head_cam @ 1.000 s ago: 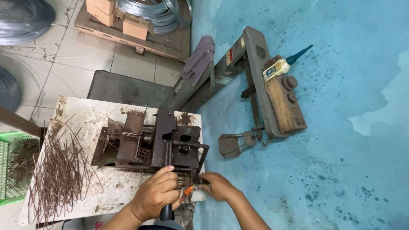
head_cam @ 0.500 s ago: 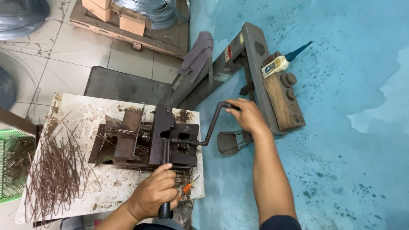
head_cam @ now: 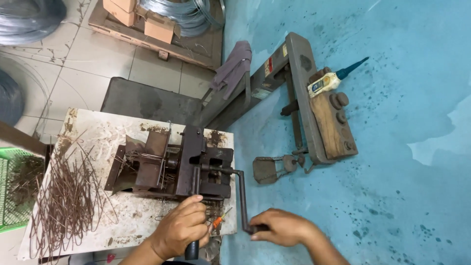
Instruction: Operating a manual wire bending and cutting machine to process thin metal wires into specific shapes.
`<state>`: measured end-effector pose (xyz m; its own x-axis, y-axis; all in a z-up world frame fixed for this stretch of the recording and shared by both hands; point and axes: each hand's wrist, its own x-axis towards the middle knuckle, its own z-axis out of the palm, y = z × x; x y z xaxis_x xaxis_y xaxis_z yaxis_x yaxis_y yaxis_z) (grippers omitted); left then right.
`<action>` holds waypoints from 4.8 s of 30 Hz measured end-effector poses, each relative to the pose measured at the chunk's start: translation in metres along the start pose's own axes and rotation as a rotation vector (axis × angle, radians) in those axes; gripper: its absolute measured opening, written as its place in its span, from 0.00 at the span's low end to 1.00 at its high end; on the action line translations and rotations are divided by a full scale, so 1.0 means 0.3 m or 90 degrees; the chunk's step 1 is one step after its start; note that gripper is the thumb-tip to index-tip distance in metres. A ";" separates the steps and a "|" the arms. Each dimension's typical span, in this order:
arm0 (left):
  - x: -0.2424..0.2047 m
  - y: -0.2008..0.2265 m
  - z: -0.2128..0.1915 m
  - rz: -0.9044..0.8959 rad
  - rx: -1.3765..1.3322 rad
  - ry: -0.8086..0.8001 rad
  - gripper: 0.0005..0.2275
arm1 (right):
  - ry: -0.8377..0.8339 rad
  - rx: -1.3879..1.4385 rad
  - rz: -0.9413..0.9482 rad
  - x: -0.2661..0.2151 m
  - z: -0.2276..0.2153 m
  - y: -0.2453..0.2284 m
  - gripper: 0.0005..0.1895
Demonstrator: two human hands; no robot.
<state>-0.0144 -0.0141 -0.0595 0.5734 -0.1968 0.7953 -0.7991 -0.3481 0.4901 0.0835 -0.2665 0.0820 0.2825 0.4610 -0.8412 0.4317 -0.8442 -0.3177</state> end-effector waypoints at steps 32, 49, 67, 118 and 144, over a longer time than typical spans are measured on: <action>0.023 0.002 0.006 0.002 0.010 0.004 0.13 | 0.558 -0.121 -0.019 -0.019 -0.378 0.135 0.23; 0.023 0.009 -0.008 0.009 0.016 0.007 0.13 | 0.199 0.018 0.042 0.309 0.166 0.119 0.16; 0.015 0.019 -0.006 0.005 0.014 -0.013 0.11 | 0.731 -0.192 -0.094 0.186 -0.430 0.264 0.20; 0.815 -0.295 -0.287 -0.585 0.096 0.018 0.29 | 0.276 0.131 0.169 0.274 0.333 0.268 0.23; -0.502 0.013 -0.347 -0.838 0.235 -0.036 0.13 | 0.242 0.173 0.082 0.428 0.340 -0.353 0.13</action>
<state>-0.1226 0.1097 -0.1401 0.8784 0.4338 -0.2007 0.4276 -0.5256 0.7355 -0.0133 -0.1457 -0.0369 0.6342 0.3722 -0.6777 0.1475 -0.9187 -0.3665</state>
